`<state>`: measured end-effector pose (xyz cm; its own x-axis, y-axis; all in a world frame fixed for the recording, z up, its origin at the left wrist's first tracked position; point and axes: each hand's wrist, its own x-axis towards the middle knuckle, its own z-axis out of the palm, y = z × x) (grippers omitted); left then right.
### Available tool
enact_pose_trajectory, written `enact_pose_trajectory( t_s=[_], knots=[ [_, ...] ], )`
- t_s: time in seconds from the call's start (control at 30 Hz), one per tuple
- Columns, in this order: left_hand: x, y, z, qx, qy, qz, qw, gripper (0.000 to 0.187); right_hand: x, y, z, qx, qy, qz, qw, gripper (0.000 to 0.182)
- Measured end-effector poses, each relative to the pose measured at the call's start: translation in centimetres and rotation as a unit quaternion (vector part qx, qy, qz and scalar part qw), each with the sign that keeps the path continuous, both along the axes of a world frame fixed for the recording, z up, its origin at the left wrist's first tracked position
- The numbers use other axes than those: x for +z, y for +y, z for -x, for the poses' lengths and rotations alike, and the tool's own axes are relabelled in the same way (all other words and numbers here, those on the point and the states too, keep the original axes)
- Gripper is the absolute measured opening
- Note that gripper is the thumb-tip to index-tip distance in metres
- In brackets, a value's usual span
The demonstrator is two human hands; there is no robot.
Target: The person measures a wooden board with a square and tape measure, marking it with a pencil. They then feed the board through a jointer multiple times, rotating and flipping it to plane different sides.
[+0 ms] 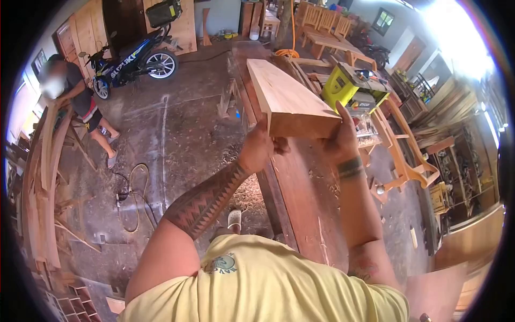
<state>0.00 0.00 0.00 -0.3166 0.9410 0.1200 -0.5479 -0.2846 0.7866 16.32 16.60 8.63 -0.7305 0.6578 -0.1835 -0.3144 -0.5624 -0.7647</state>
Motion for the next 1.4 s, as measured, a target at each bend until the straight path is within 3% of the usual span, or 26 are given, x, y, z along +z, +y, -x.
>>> enact_pose_trajectory(
  t_s=[0.07,0.17,0.27,0.57,0.67,1.27,1.4],
  knots=[
    [0.6,0.3,0.6,0.012,-0.022,0.007,1.0,0.071,0.2,0.6,0.7,0.015,0.004,0.0,1.0,0.052],
    [-0.4,-0.3,0.9,-0.021,-0.001,0.008,1.0,0.068,0.1,-0.4,0.2,-0.008,-0.005,0.01,1.0,0.049],
    [-0.1,0.4,0.5,0.007,0.025,0.009,1.0,0.071,0.9,0.0,-0.3,0.035,0.015,-0.011,0.999,0.05],
    [1.6,0.8,0.4,-0.024,-0.001,-0.003,1.0,0.097,1.2,1.4,-0.3,0.037,0.035,-0.003,0.999,0.054],
    [1.7,1.2,0.4,-0.018,0.001,-0.025,1.0,0.087,1.6,1.0,-0.2,0.04,0.044,0.001,0.998,0.055],
    [2.3,1.4,0.5,-0.015,0.012,-0.009,1.0,0.096,1.7,1.5,0.1,0.042,0.055,0.002,0.998,0.058],
    [1.8,0.7,0.4,-0.034,0.018,0.013,0.999,0.092,0.0,2.0,-0.5,0.023,-0.005,-0.034,0.999,0.053]
  ],
)
